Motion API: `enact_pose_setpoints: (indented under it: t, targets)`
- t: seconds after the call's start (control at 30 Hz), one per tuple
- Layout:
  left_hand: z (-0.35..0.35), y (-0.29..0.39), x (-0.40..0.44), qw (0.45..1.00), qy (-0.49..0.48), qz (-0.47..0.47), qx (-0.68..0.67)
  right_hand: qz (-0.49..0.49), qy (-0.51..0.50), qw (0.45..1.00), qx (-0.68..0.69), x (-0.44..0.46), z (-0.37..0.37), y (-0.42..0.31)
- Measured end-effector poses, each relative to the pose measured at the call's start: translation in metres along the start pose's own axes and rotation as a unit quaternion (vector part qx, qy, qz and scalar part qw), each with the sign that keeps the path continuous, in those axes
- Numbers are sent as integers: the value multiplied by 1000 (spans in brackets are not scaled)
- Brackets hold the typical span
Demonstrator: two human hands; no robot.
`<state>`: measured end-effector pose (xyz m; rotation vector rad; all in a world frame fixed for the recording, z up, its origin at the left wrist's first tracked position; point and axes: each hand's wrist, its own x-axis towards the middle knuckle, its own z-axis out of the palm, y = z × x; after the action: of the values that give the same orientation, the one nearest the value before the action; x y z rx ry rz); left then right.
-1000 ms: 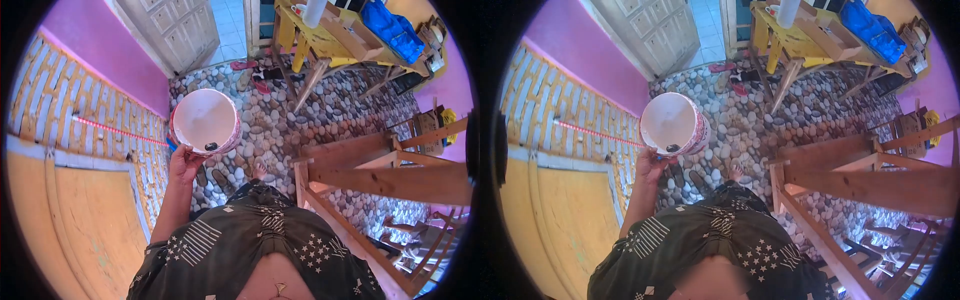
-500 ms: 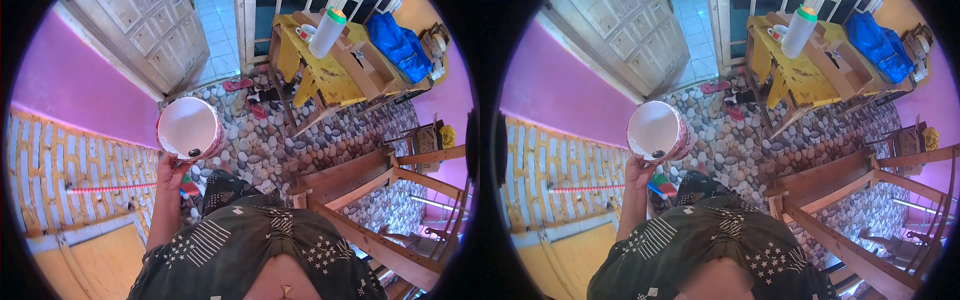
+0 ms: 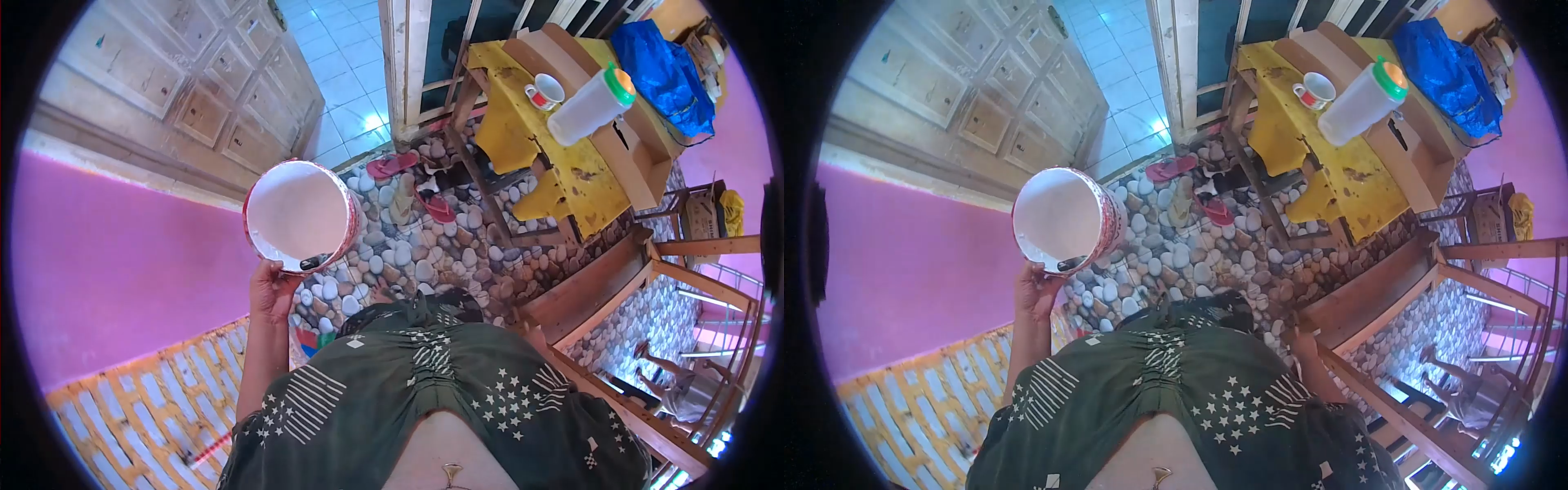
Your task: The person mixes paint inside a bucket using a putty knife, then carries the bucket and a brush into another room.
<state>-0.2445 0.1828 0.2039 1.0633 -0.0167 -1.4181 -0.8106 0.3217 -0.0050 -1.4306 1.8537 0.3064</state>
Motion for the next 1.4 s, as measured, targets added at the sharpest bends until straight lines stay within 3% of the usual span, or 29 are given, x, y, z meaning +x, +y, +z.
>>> enact_pose_setpoints:
  t: [0.03, 0.1, 0.17, 0.23, 0.33, 0.43, 0.53, 0.6, 0.73, 0.87, 1.0, 1.13, 1.2, 1.27, 1.3, 1.4]
  targets:
    - [5, 8, 11, 1000, 7, 11, -7, -65, 27, 996, -48, 13, -21, -44]
    - [-2, 18, 41, 1000, 16, 14, -12, 2, 103, 992, 67, 44, -46, -98]
    - [-1, 33, 67, 1000, 14, 11, -9, -22, 144, 987, 66, 77, -68, -148]
    - [4, 44, 85, 1000, 5, 6, -3, -123, 93, 986, 71, 90, -115, -208]
    - [28, 54, 101, 999, 21, 39, -20, -117, 110, 985, 68, 131, -150, -273]
    - [27, 67, 126, 999, 32, 38, -17, -206, 195, 940, 190, 162, -193, -337]
    - [34, 75, 143, 997, 54, 52, -10, -264, 248, 898, 249, 189, -239, -401]
    - [40, 78, 152, 994, 89, 62, -23, -305, 345, 857, 232, 193, -276, -451]
    - [34, 96, 184, 995, 87, 45, -25, -274, 372, 832, 307, 204, -346, -533]
    - [39, 122, 224, 997, 81, 13, 2, -310, 514, 750, 277, 215, -394, -591]
    - [40, 156, 274, 996, 79, -18, 27, -236, 535, 773, 245, 220, -426, -633]
    - [50, 195, 321, 993, 52, -50, 92, -318, 565, 679, 344, 257, -429, -653]
    - [50, 214, 341, 985, 63, -65, 145, -299, 561, 674, 376, 254, -426, -659]
    - [54, 232, 362, 983, 35, -79, 165, -243, 573, 707, 335, 248, -427, -662]
    - [59, 240, 372, 981, 19, -85, 171, -291, 559, 685, 366, 244, -428, -670]
    - [71, 254, 396, 979, -14, -90, 183, -286, 565, 685, 360, 249, -428, -669]
